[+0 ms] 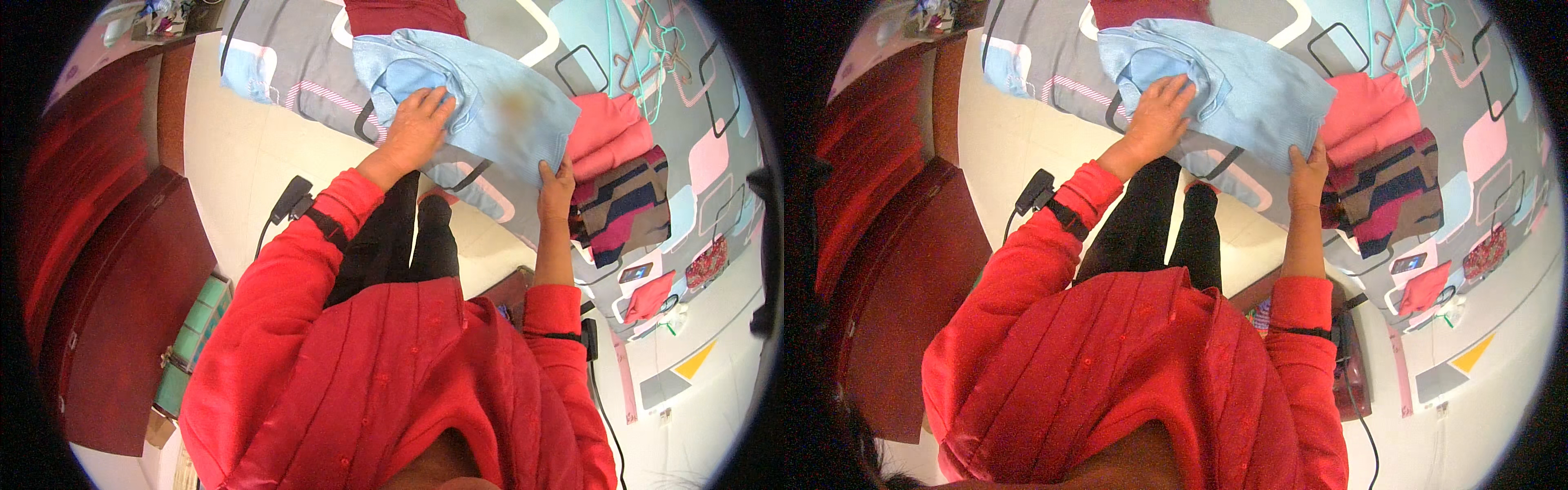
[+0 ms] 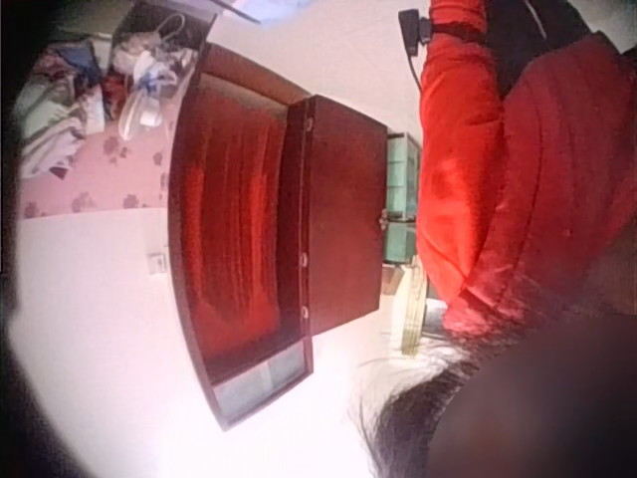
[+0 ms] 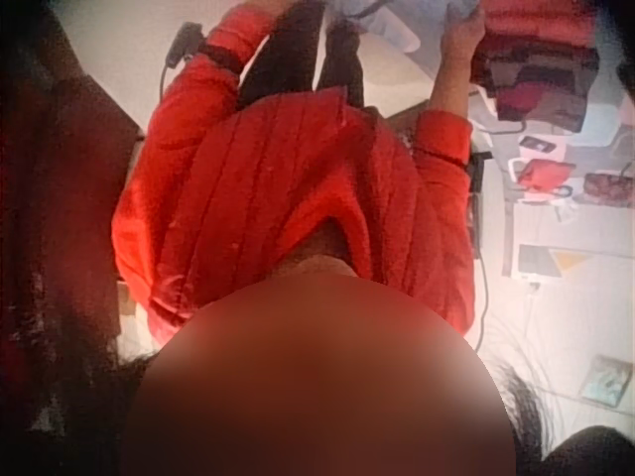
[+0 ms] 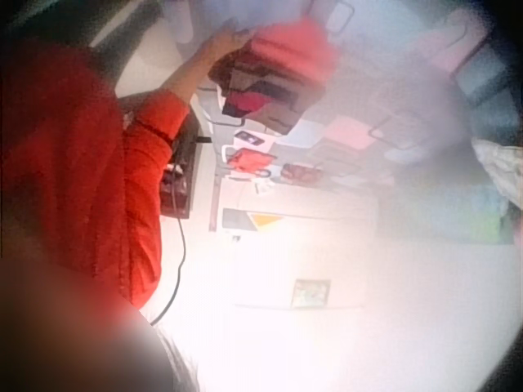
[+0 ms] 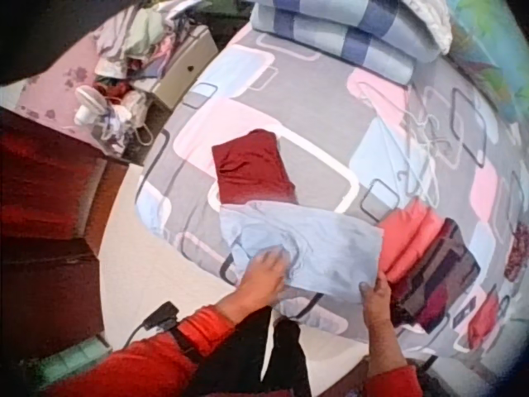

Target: The person folds several garments on a bed, including an orange jacket, a plaid shirt, a maroon top, a light blue top, and a purple jacket. Each item is smoothed, folded, and placed in a neat stack.

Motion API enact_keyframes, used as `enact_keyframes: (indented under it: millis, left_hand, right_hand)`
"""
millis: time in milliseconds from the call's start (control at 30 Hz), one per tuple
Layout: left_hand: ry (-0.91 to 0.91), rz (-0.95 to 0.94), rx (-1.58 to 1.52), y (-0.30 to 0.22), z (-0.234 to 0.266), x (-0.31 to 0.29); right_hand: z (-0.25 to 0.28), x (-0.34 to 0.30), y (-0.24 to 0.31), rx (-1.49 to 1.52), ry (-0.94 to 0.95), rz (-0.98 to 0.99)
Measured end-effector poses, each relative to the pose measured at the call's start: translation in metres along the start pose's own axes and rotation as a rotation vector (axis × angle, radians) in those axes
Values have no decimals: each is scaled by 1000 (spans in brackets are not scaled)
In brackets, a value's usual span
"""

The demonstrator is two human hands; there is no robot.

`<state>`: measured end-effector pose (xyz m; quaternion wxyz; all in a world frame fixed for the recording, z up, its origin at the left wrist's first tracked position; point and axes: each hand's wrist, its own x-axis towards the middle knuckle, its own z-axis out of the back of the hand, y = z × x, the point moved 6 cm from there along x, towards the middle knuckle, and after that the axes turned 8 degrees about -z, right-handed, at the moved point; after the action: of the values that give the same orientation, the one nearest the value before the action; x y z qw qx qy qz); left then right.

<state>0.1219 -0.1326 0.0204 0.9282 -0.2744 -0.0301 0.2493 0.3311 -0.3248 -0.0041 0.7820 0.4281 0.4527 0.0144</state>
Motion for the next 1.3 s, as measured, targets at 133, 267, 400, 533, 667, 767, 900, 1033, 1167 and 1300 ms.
enact_keyframes:
  millis: [133, 267, 400, 533, 667, 767, 900, 1033, 1167, 1300]
  left_hand:
    - [76, -147, 54, -25, -14, 26]
    - [185, -144, 71, -18, -13, 47]
    - [98, -116, 1, -8, 8, 44]
    - [15, -121, -221, -3, 12, 18]
    - [-329, 203, -367, 59, 26, -27]
    - [-582, 653, -758, 118, 21, -65]
    - [-614, 887, -992, 142, 5, -76]
    - [-610, 889, -1060, 141, -1, -62]
    - [-381, 935, -1211, 139, -9, -45]
    - [-359, 907, -1427, 121, -1, -34]
  right_hand:
    - [-1, 5, 0, 37, 18, 21]
    - [-1, 5, 3, 74, 33, 21]
    - [-16, -7, 29, 66, 66, 86]
    - [-62, -30, 78, -82, 115, 291]
    - [-151, -63, 122, -511, 278, 713]
    - [-222, -69, 106, -695, 565, 533]
    - [-231, -52, 92, -715, 405, 576]
    - [-181, 4, 74, -583, 32, 443]
    - [-176, 34, 53, -383, 109, 173]
    - [-181, 28, 63, -150, 384, 65]
